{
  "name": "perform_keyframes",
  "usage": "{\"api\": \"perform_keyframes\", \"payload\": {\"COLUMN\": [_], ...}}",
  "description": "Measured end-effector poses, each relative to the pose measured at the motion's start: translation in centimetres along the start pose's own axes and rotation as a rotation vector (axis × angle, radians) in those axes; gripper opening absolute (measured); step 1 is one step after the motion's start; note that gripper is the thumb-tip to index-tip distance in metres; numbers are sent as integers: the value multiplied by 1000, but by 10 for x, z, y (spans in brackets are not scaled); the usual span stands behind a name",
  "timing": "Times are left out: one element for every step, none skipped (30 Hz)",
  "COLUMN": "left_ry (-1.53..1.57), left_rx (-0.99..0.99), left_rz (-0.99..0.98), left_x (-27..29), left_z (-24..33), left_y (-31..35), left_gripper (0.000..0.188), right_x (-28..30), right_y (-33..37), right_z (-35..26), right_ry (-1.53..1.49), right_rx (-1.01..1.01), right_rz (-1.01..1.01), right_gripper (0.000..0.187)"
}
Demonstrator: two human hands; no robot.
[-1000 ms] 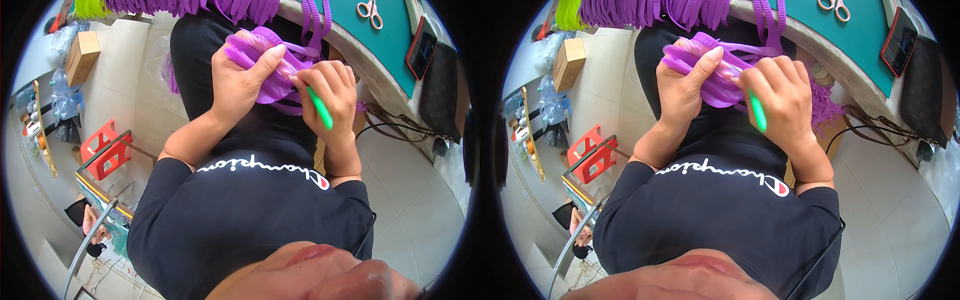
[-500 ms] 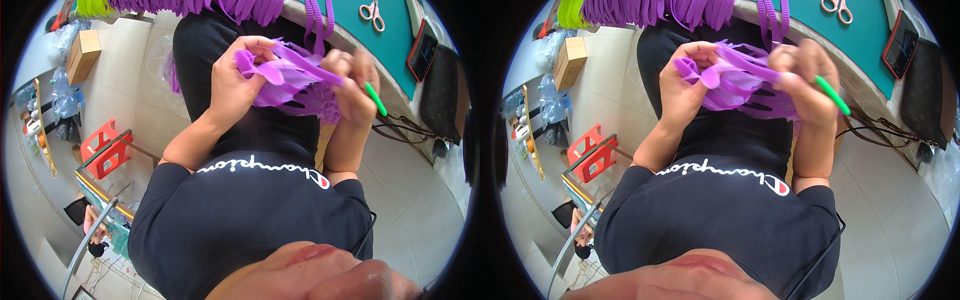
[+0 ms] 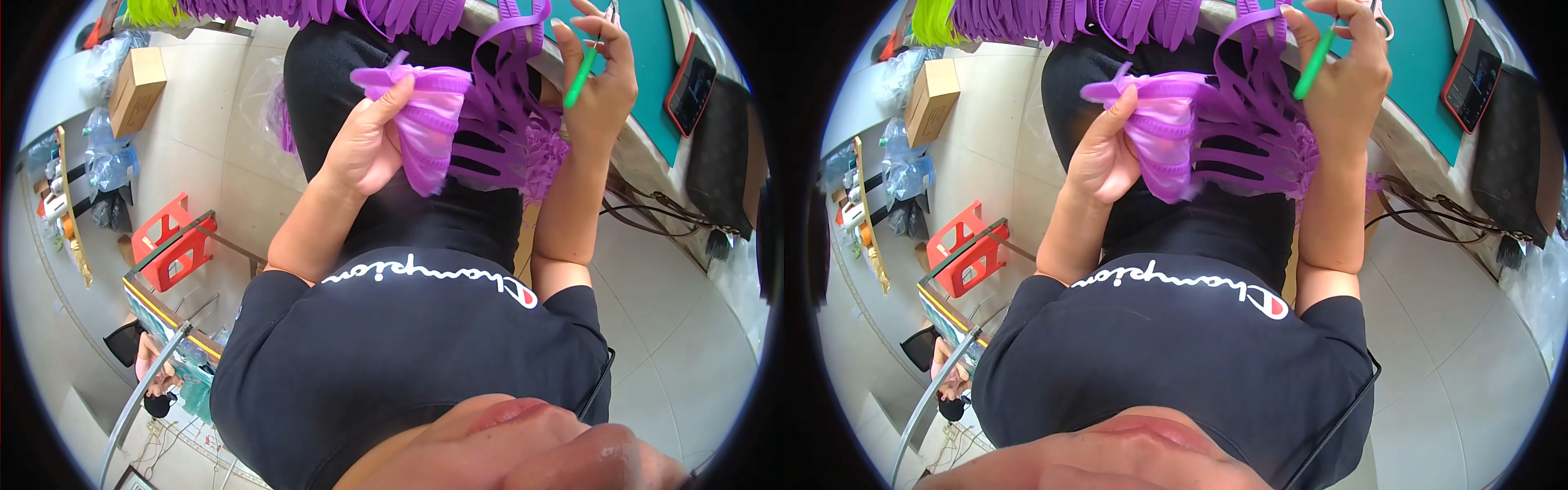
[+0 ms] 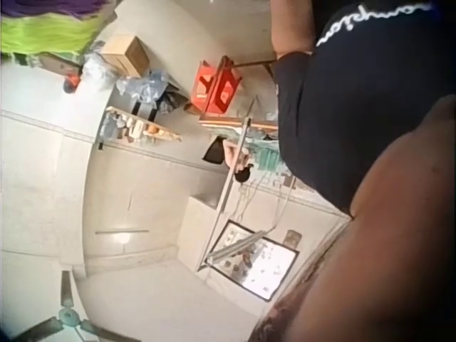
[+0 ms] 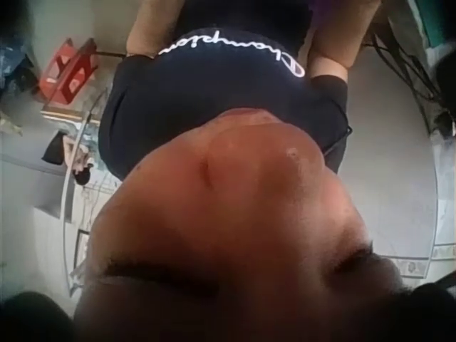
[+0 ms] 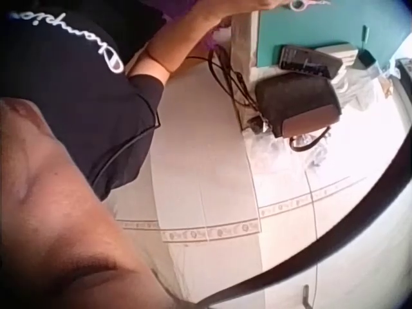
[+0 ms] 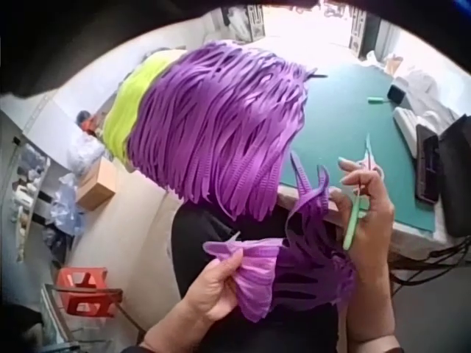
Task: Weaving purple plastic strips together using a crochet hook as part of a manufacturing process.
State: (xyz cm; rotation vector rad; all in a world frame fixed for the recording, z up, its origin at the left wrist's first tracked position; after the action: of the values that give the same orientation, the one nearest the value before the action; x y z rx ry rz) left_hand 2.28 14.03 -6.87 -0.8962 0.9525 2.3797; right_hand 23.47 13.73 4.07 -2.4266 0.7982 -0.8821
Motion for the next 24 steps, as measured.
{"api": "perform_keyframes", "payload": {"left_ry": [-33, -64, -133, -130, -202, -274, -268, -267, -255, -244, -271, -271, -213, -155, -108, -109, -207, -305, -302, -303, -301, -298, -297, -297], "left_rx": [16, 32, -8, -6, -60, -113, -135, -131, -145, -159, -152, -152, -132, -111, -90, -91, -171, -250, -185, -184, -182, -180, -192, -193], "left_rz": [-18, -38, -42, -41, 28, 96, 118, 115, 106, 98, 92, 94, 81, 64, 78, 77, 19, -40, -32, -32, -32, -31, -6, -5], "left_x": [-6, -10, -8, -8, -2, 4, 9, 8, 5, 2, -1, -3, -5, -8, -10, -11, -19, -29, -29, -30, -30, -29, -25, -22], "left_z": [0, 0, 1, -3, -1, 1, -1, -2, 0, 1, 2, 3, 2, 1, 1, -2, 0, 4, -3, -4, -6, -8, -8, -7], "left_y": [0, -1, -3, -3, -3, -3, -2, -3, -2, -1, 0, 0, -2, -3, -4, -4, -2, 0, 1, 1, -1, -2, -5, -6], "left_gripper": [35, 36, 42, 42, 39, 37, 28, 28, 25, 23, 26, 26, 27, 29, 32, 32, 34, 38, 38, 38, 37, 35, 29, 29], "right_x": [1, 5, 8, 10, 0, -11, -19, -24, -30, -37, -41, -50, -49, -48, -45, -47, -45, -44, -45, -45, -47, -48, -47, -45], "right_y": [3, 6, 15, 23, 33, 42, 51, 52, 58, 63, 62, 70, 72, 76, 72, 70, 67, 64, 62, 62, 60, 59, 57, 56], "right_z": [-4, -5, -4, -9, -12, -13, -11, -16, -16, -17, -22, -20, -12, -4, -2, -2, -1, -1, -3, -4, -7, -11, -13, -11], "right_ry": [-217, -432, -299, -297, -462, -627, -641, -648, -620, -594, -566, -631, -694, -752, -805, -806, -814, -822, -845, -846, -803, -761, -695, -696], "right_rx": [0, 2, -93, -95, -123, -152, -136, -133, -91, -49, -56, -102, -253, -403, -441, -439, -423, -406, -390, -391, -348, -305, -266, -266], "right_rz": [55, 111, 33, 30, -43, -116, -194, -224, -254, -284, -287, -369, -323, -273, -178, -177, -161, -144, -133, -132, -166, -200, -226, -227], "right_gripper": [16, 19, 27, 27, 29, 31, 29, 22, 20, 18, 17, 17, 17, 18, 19, 19, 18, 17, 16, 16, 17, 17, 18, 18]}}
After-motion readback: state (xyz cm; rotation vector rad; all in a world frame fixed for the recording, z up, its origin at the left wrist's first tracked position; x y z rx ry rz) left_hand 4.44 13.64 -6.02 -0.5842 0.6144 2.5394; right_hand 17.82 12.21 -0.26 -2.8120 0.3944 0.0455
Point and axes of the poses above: each hand's wrist, its own y-axis away from the middle knuckle, its own x-axis out of the back of the hand, z = x × y, the point moved 9 cm from there along -y, towards the middle knuckle, and after that the axes turned 7 degrees about -y, right-handed, at the moved point
